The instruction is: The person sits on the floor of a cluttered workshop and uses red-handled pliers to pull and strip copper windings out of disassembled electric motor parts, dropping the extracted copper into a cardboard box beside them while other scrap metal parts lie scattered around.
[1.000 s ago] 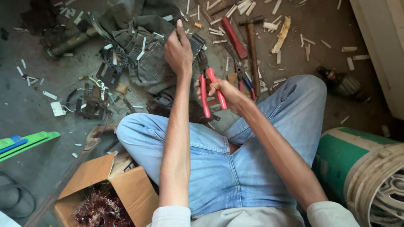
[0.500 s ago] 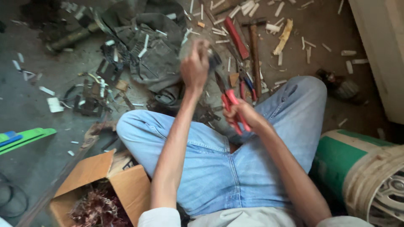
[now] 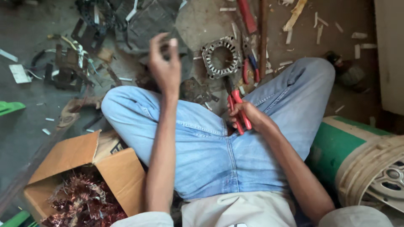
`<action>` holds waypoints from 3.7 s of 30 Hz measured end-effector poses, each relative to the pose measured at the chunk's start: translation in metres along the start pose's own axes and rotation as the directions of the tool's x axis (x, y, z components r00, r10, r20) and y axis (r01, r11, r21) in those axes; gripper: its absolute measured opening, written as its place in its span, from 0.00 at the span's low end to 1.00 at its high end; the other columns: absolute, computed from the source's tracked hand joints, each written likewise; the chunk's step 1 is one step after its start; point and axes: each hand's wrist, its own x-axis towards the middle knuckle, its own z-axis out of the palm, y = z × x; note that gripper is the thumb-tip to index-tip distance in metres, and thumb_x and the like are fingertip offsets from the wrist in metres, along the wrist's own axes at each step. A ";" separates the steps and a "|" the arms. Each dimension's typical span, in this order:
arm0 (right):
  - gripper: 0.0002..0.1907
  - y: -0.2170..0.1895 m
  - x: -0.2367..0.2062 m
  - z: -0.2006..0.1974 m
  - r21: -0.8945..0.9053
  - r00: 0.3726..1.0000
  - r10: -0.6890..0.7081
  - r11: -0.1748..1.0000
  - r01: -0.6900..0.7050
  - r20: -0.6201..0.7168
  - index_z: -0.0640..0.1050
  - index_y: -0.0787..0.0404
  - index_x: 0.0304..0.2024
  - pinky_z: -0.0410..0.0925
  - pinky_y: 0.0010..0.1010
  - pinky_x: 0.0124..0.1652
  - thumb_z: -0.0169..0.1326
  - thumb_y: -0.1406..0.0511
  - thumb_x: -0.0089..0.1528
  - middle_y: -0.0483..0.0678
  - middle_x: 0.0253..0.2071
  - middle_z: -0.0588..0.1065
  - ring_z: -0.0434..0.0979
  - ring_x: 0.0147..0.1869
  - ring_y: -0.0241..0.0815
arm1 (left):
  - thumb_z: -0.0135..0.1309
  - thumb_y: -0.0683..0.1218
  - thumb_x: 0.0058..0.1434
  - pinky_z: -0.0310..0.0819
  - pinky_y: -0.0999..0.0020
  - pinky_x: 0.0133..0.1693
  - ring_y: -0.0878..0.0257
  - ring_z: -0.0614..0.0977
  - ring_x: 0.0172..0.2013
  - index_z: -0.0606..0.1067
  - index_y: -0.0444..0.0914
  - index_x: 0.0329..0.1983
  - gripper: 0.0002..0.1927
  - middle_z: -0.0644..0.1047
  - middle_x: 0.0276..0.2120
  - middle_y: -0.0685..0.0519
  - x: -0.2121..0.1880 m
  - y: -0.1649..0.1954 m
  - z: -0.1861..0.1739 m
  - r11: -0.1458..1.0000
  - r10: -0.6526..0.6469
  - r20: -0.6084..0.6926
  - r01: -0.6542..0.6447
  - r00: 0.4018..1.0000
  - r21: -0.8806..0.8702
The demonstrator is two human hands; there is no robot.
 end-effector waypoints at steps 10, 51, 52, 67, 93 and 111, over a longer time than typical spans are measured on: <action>0.21 -0.007 -0.030 0.033 -0.109 0.992 -0.115 0.987 0.120 0.049 0.66 0.63 0.46 0.69 0.36 0.25 0.49 0.74 0.50 0.47 0.29 0.66 0.68 0.27 0.41 | 0.50 0.45 0.73 0.70 0.55 0.52 0.46 0.77 0.49 0.77 0.35 0.47 0.09 0.77 0.45 0.44 -0.018 0.013 0.034 0.952 0.231 0.368 -0.288 0.901 0.107; 0.34 -0.043 -0.017 0.033 -0.380 0.876 -0.483 0.809 0.448 0.004 0.68 0.71 0.62 0.73 0.35 0.51 0.50 0.68 0.51 0.54 0.55 0.77 0.78 0.53 0.45 | 0.50 0.58 0.72 0.66 0.67 0.33 0.69 0.69 0.30 0.75 0.31 0.36 0.24 0.71 0.25 0.54 0.034 -0.016 0.074 0.976 -0.068 0.457 0.153 0.887 -0.152; 0.34 -0.050 -0.016 0.035 -0.402 0.872 -0.482 0.819 0.411 -0.091 0.67 0.70 0.62 0.74 0.39 0.49 0.51 0.68 0.51 0.54 0.54 0.76 0.79 0.52 0.48 | 0.49 0.58 0.71 0.64 0.69 0.32 0.71 0.68 0.29 0.75 0.31 0.35 0.25 0.70 0.24 0.57 0.029 -0.015 0.075 0.970 -0.090 0.430 0.177 0.898 -0.166; 0.21 -0.104 0.026 0.173 -0.750 0.255 -0.964 0.225 0.622 -0.077 0.76 0.63 0.61 0.71 0.35 0.58 0.59 0.61 0.69 0.55 0.57 0.77 0.77 0.60 0.45 | 0.52 0.56 0.70 0.64 0.72 0.31 0.74 0.69 0.30 0.75 0.33 0.34 0.21 0.71 0.25 0.62 0.025 -0.003 0.077 0.900 -0.115 0.422 0.275 0.899 -0.340; 0.26 -0.127 0.028 0.167 -0.982 0.678 -0.729 0.180 0.064 -0.090 0.82 0.65 0.36 0.66 0.35 0.34 0.48 0.50 0.70 0.50 0.20 0.73 0.75 0.26 0.40 | 0.49 0.55 0.73 0.57 0.66 0.28 0.71 0.62 0.27 0.68 0.33 0.27 0.23 0.63 0.21 0.61 0.042 -0.020 0.081 0.893 -0.106 0.296 0.222 0.949 -0.392; 0.16 -0.094 0.036 0.147 -0.958 0.380 -0.916 -0.016 0.288 0.130 0.75 0.63 0.28 0.66 0.37 0.27 0.50 0.63 0.69 0.47 0.20 0.69 0.73 0.22 0.39 | 0.56 0.58 0.66 0.58 0.61 0.26 0.70 0.64 0.23 0.70 0.31 0.22 0.28 0.65 0.16 0.57 0.026 -0.022 0.082 0.906 -0.102 0.186 0.169 0.977 -0.388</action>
